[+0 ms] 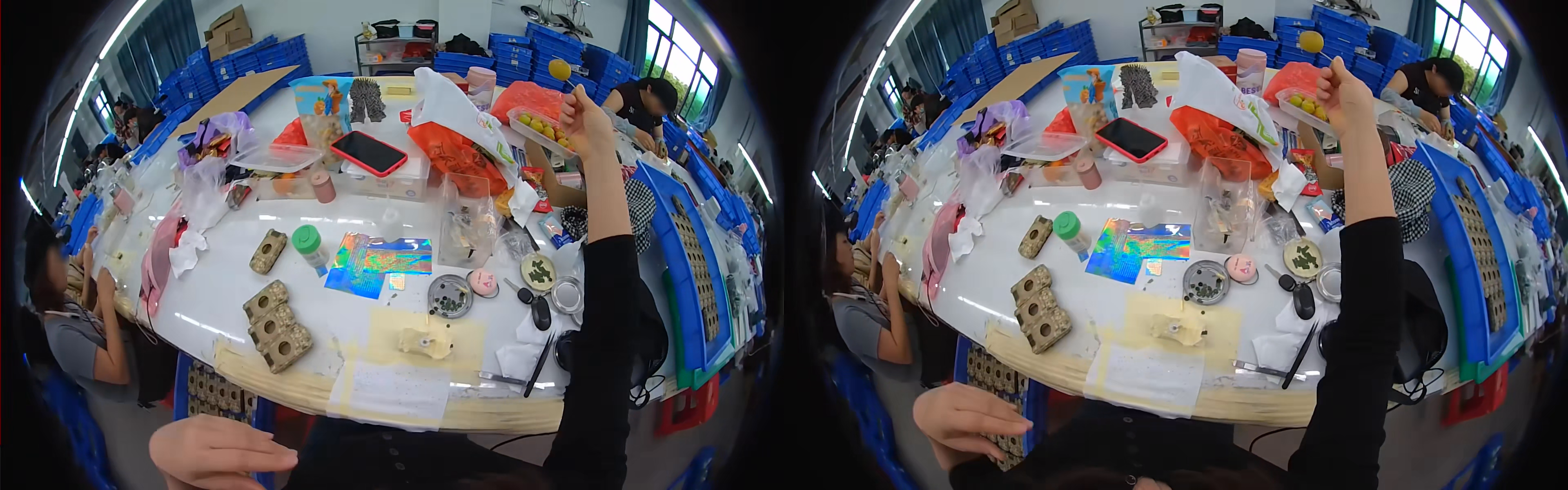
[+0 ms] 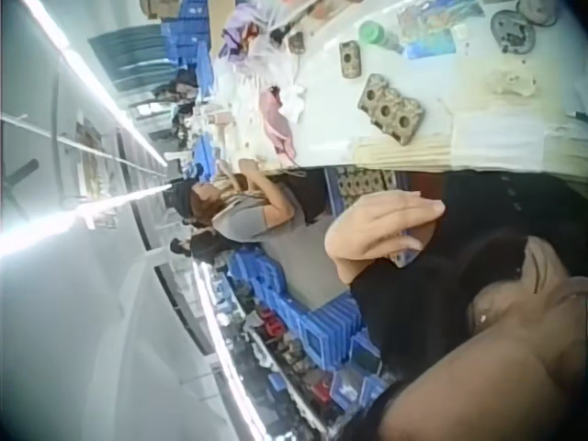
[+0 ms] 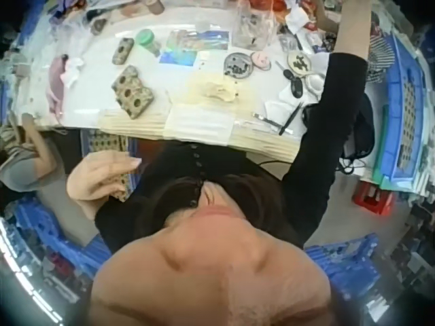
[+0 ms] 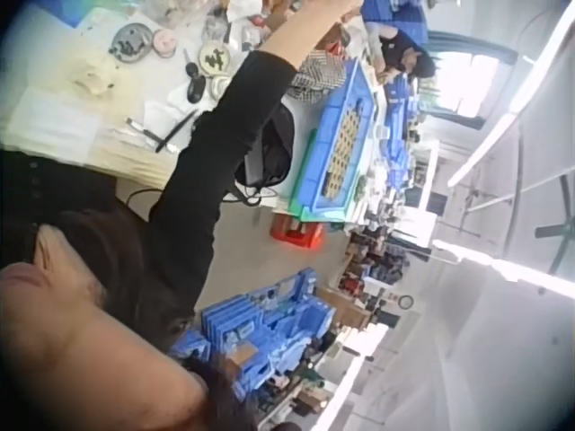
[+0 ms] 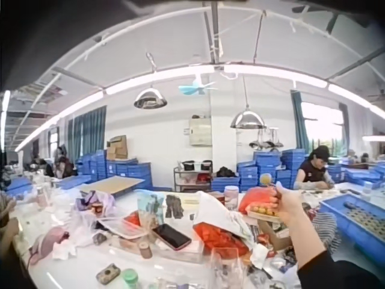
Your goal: Apply detail paint to the body of a small toy tank using a brush.
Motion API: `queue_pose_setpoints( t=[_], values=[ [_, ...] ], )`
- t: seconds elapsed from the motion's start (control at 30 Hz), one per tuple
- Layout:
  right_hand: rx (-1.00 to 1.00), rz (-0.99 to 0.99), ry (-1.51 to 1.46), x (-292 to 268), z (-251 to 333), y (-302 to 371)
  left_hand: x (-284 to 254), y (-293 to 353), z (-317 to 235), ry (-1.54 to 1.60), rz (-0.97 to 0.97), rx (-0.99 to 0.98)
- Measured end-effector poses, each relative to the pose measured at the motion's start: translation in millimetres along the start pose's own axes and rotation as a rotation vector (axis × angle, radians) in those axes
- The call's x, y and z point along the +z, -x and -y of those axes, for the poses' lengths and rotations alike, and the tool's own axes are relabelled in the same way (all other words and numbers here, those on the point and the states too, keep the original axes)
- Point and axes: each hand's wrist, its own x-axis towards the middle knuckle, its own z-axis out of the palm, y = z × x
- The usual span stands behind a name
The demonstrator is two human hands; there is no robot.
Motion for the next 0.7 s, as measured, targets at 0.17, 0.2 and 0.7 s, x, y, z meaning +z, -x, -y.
queue_pose_setpoints(
  t=[0.17, 0.2, 0.7],
  values=[
    [0.146, 0.408, -0.172, 114.8, -39.1, 151.0, 60.6, 9.2, 42.4, 0.348, -0.297, 0.31],
    [0.182, 0.441, -0.144, 135.9, -49.9, 186.2, 66.6, 5.9, 49.8, 0.429, -0.347, 0.352],
    [0.686, 1.107, -0.503, 223.0, -65.5, 405.4, 112.8, 68.8, 102.1, 0.83, -0.764, 0.449]
  ],
)
